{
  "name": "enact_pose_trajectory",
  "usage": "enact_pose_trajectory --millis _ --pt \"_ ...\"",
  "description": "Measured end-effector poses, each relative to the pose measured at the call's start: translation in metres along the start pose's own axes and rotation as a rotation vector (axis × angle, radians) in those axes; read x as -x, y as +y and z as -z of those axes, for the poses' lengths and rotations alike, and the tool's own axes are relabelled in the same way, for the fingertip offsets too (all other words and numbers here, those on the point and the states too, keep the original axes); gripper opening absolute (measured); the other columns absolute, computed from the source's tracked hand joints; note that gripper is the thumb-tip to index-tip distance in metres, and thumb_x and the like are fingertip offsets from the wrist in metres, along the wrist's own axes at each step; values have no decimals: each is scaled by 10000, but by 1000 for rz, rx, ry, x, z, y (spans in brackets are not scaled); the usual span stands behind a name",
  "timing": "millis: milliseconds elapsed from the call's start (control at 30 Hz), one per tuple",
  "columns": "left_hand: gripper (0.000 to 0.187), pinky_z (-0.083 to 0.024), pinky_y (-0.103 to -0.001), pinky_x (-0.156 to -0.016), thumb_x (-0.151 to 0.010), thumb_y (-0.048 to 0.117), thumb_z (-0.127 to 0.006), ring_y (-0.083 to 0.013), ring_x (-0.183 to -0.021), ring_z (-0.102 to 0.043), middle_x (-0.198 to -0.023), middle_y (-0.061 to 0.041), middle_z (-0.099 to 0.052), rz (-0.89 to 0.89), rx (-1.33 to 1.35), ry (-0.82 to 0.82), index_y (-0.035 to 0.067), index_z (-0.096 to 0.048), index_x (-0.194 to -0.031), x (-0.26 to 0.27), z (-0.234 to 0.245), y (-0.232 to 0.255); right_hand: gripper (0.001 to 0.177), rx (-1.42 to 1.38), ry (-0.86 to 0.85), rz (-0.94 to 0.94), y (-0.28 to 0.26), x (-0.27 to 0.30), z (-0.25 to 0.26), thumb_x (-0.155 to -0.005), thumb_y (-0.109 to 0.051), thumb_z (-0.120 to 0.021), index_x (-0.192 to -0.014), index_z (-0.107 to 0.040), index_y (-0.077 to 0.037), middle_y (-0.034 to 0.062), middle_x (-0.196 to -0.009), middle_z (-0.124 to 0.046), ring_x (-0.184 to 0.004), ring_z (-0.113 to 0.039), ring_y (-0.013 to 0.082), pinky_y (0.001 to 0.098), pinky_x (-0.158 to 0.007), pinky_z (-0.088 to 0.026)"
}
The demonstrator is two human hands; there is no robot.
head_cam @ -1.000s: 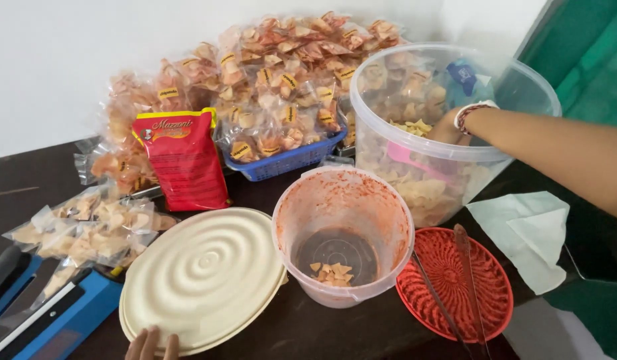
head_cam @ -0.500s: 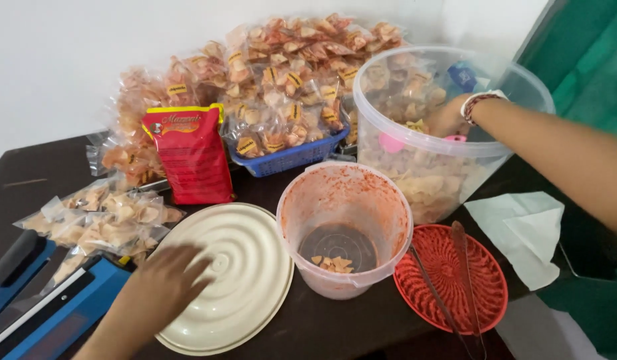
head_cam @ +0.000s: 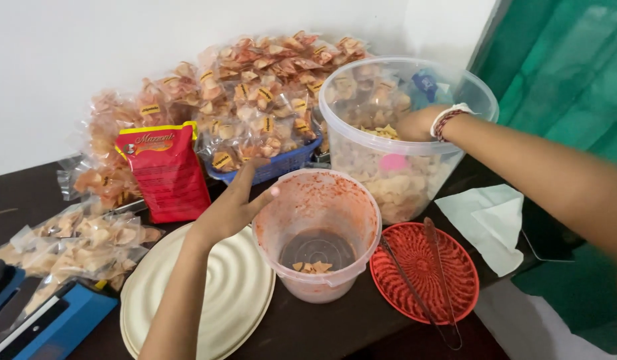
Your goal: A person is manually packing snacks into small plastic bags, sealing them with a heat sealer, and transferring snacks between containers using a scoop.
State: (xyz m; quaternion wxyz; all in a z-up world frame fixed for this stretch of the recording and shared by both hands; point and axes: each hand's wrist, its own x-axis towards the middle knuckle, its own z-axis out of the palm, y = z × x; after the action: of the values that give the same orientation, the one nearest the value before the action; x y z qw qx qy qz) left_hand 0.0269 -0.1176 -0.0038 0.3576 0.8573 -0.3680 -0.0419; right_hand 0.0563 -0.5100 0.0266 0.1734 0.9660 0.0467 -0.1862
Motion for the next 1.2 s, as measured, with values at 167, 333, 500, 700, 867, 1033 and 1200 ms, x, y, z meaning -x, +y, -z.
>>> enact_pose_trajectory --millis 167,333,500,700,867,1033,1200 --pt "638 -318 -527 -1094 -921 458 -494 -401 -1313 -394 -1443 -216 -356 165 -7 -147 195 -234 -1440 2 -1 -7 392 252 -83 371 43 -55 -23 -811 -347 -476 -942 -755 -105 144 -898 -736 -942 -693 342 415 -907 -524" --pt "887 -236 -619 -1072 -827 238 -621 -529 -1330 -228 -1480 -357 -138 53 82 -273 89 -55 -1493 25 15 25 321 -25 -73 389 46 -37 -17 -839 -291 -551 -911 -762 -60 188 -897 -745 -904 -695 372 435 -842 -534" --pt "1195 -238 -553 -1097 -648 304 -805 -476 -1370 -169 -1541 -265 -39 32 82 -334 132 2 -1513 41 12 36 271 -137 -172 41 45 -25 -11 -782 -224 -592 -919 -815 -294 -29 -905 -777 -916 -707 239 383 -891 -510" --pt "1471 -408 -514 -1041 -444 275 -981 -425 -1354 -270 -1578 -149 4 142 -133 -294 250 26 -1515 50 6 36 245 -256 -288 -33 19 5 -5 -827 -225 -581 -928 -803 -205 -43 -848 -745 -882 -688 121 268 -892 -446" --pt "1457 -447 -518 -1006 -500 162 -956 -468 -1289 -347 -1545 -216 -16 111 -182 -196 248 88 -1514 46 -4 35 322 -343 -107 65 8 34 13 -869 -271 -537 -1054 -754 -122 163 -1092 -738 -1046 -657 380 470 -925 -488" --pt "1347 -388 -562 -1044 -610 51 -820 -480 -1294 -341 -1572 -147 -89 110 -65 -174 242 184 -1487 42 7 45 266 -581 -69 -131 13 32 12 -853 -244 -596 -985 -809 -155 83 -673 -706 -581 -580 212 317 -556 -485" --pt "1256 -392 -450 -1015 -656 -15 -761 -422 -1359 -291 -1581 -173 -51 -19 95 -156 181 173 -1472 36 -7 16 277 -772 -27 -74 23 41 16 -896 -199 -542 -859 -776 -57 56 -574 -473 -541 -382 168 291 -500 -313"
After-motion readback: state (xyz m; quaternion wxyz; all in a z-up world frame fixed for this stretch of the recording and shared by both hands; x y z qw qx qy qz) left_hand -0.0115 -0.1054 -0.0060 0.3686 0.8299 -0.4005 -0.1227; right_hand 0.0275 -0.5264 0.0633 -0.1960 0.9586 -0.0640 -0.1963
